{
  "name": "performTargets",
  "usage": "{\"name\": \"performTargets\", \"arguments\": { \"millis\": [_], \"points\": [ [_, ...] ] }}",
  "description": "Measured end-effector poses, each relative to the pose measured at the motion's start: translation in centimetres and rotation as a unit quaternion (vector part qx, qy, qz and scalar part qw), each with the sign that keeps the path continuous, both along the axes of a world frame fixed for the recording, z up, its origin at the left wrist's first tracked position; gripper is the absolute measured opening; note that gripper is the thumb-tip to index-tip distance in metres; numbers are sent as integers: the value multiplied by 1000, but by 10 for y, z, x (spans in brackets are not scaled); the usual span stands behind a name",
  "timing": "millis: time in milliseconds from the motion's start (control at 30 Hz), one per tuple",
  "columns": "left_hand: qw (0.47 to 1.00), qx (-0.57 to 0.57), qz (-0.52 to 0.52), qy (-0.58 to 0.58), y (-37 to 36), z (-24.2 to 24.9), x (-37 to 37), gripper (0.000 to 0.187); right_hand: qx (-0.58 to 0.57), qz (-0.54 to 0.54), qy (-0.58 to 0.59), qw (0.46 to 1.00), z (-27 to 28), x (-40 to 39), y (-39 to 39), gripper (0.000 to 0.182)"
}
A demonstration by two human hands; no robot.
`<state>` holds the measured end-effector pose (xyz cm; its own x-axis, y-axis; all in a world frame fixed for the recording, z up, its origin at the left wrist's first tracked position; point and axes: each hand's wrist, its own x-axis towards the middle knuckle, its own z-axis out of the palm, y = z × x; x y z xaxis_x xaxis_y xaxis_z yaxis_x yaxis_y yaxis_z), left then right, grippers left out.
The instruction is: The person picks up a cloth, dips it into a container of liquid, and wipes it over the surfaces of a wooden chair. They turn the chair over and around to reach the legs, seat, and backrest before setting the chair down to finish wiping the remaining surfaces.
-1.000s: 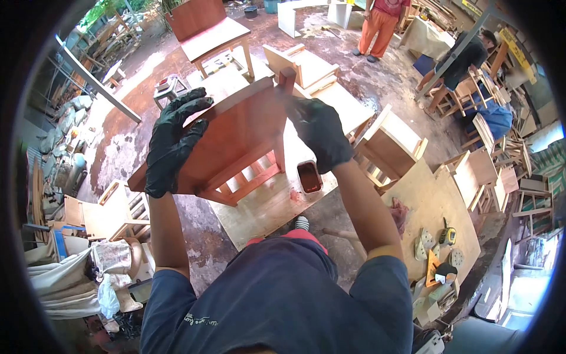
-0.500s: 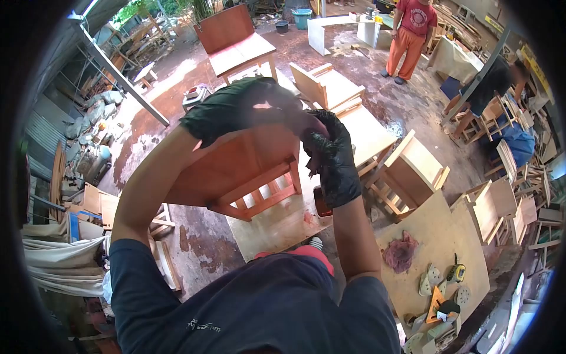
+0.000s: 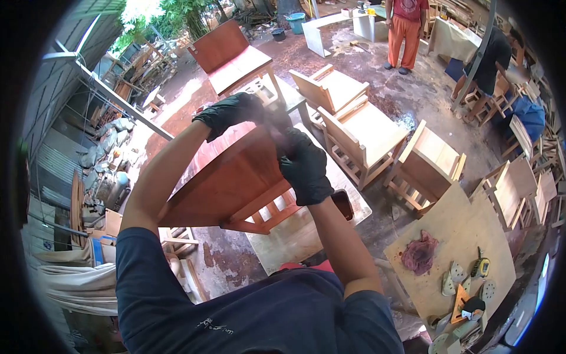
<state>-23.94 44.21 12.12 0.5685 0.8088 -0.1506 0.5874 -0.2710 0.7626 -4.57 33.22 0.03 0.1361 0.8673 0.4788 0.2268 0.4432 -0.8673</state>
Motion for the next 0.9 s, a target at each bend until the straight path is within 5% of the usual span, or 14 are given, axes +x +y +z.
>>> {"name": "performTargets", "arguments": {
  "millis": [267, 500, 600, 733, 900],
  "points": [
    [982, 49, -177, 34, 12, 10, 11, 13, -18, 31, -70, 997, 14, 19, -13, 19],
    [990, 14, -91, 107, 7, 4, 16, 14, 34, 31, -125, 991, 7, 51, -27, 44],
    [988, 12, -110, 105, 23, -9, 6, 14, 36, 67, -114, 991, 10, 45, -13, 40],
    [991, -106, 65, 49, 39, -5, -2, 10, 114, 32, -106, 987, 1, 13, 26, 22],
    [990, -121, 45, 48, 34, -9, 15, 16, 103, 61, -119, 986, -9, 26, 21, 35]
  ]
}}
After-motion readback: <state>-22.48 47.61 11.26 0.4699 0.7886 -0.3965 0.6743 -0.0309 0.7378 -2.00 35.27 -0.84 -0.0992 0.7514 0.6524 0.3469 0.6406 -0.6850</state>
